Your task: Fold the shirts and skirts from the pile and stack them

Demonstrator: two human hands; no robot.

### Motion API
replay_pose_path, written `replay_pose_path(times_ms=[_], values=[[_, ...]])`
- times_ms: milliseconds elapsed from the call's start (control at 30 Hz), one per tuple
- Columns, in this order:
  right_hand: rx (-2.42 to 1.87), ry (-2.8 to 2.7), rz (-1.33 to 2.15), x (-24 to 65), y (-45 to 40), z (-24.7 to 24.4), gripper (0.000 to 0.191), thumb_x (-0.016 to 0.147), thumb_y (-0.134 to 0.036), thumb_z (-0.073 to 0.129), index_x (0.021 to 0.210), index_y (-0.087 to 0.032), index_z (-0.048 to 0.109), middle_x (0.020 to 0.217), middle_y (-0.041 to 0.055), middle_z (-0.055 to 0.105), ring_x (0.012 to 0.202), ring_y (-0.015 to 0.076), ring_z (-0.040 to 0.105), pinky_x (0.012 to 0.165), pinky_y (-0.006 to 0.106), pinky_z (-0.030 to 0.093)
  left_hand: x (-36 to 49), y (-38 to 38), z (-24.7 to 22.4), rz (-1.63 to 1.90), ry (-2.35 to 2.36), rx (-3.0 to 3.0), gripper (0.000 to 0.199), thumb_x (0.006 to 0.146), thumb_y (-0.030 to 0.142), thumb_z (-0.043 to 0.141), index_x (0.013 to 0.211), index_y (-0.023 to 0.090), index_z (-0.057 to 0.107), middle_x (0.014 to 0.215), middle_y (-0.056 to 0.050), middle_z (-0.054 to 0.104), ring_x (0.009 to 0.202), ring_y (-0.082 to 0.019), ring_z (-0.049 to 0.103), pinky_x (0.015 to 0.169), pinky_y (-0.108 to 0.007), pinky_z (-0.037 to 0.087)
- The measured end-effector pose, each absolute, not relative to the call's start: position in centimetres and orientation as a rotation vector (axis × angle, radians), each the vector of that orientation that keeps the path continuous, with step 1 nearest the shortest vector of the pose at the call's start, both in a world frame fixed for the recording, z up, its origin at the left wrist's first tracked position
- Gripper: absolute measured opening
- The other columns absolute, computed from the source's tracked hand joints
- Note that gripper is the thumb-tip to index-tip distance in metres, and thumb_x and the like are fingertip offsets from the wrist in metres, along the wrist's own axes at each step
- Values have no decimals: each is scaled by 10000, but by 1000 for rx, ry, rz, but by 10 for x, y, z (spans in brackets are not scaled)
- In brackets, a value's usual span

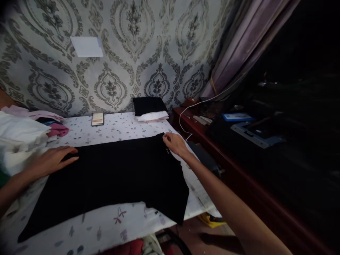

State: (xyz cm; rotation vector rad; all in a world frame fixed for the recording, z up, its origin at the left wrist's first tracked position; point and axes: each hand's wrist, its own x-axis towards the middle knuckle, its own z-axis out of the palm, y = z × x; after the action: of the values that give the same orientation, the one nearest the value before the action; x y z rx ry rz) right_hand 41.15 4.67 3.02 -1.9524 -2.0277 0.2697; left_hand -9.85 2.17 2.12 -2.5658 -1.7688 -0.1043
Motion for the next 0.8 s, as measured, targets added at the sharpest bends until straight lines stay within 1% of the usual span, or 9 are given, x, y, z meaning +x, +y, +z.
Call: replay_pose_path(times_ms=[100, 167, 233, 333, 433, 567, 633, 700, 800], values=[[-2184, -1845, 197, 404, 85, 28, 361, 939, -349, 470, 1164, -160, 680, 1096, 124, 726, 975, 249, 661, 767, 315, 472, -71, 33, 28, -163, -1821, -2576, 476, 923, 539, 339, 1088, 214, 645, 1124, -106, 705, 1029, -305, 659, 944, -437, 483], [-2230, -1844, 223, 400, 104, 23, 321, 890, -312, 548, 1118, -149, 706, 1117, 138, 724, 994, 262, 663, 763, 316, 477, -58, 41, 25, -159, -1883, -2517, 467, 942, 480, 303, 1120, 199, 630, 1165, -123, 683, 1043, -308, 648, 922, -448, 493], [-2250, -1861, 242, 400, 115, 15, 239, 834, -214, 587, 1008, -153, 740, 1081, 126, 736, 973, 246, 671, 756, 292, 473, -54, 50, 14, -160, -1907, -2467, 441, 939, 421, 305, 1120, 180, 627, 1164, -143, 664, 1069, -314, 629, 902, -446, 503], [-2267, -1860, 226, 407, 120, 6, 246, 795, -106, 556, 942, -142, 751, 1009, 121, 748, 933, 222, 678, 739, 265, 462, -63, 60, -8, -271, -1850, -2414, 399, 934, 354, 319, 1102, 175, 633, 1115, -146, 647, 1064, -301, 607, 913, -431, 499], [-2282, -1842, 184, 415, 118, 1, 258, 799, -92, 530, 935, -124, 747, 949, 126, 748, 906, 220, 678, 728, 260, 458, -75, 65, -24, -393, -1813, -2357, 366, 941, 309, 322, 1094, 199, 636, 1074, -122, 640, 1021, -281, 599, 915, -427, 493], [-2283, -1852, 159, 417, 112, 1, 249, 812, -105, 523, 932, -131, 739, 910, 116, 743, 891, 225, 676, 738, 269, 468, -81, 66, -28, -437, -1820, -2351, 354, 951, 293, 327, 1084, 200, 642, 1058, -121, 637, 1014, -281, 592, 911, -437, 488], [-2288, -1854, 150, 412, 108, 4, 259, 833, -130, 514, 977, -131, 729, 973, 136, 734, 918, 255, 673, 754, 307, 483, -80, 65, -25, -432, -1836, -2358, 355, 957, 295, 327, 1079, 196, 645, 1061, -123, 644, 1018, -278, 594, 921, -433, 486], [-2251, -1852, 74, 402, 102, 8, 303, 874, -185, 494, 1092, -129, 697, 1092, 168, 702, 977, 291, 658, 790, 361, 499, -75, 62, -21, -410, -1876, -2336, 364, 959, 293, 330, 1105, 176, 642, 1088, -136, 653, 1044, -285, 598, 944, -440, 481], [-1960, -1981, -151, 378, 93, 8, 383, 945, -250, 414, 1229, -112, 631, 1240, 202, 635, 1130, 316, 600, 934, 428, 480, -56, 56, -18, -398, -1895, -2329, 423, 975, 310, 324, 1239, 116, 592, 1238, -177, 641, 1179, -297, 577, 1036, -456, 437]])
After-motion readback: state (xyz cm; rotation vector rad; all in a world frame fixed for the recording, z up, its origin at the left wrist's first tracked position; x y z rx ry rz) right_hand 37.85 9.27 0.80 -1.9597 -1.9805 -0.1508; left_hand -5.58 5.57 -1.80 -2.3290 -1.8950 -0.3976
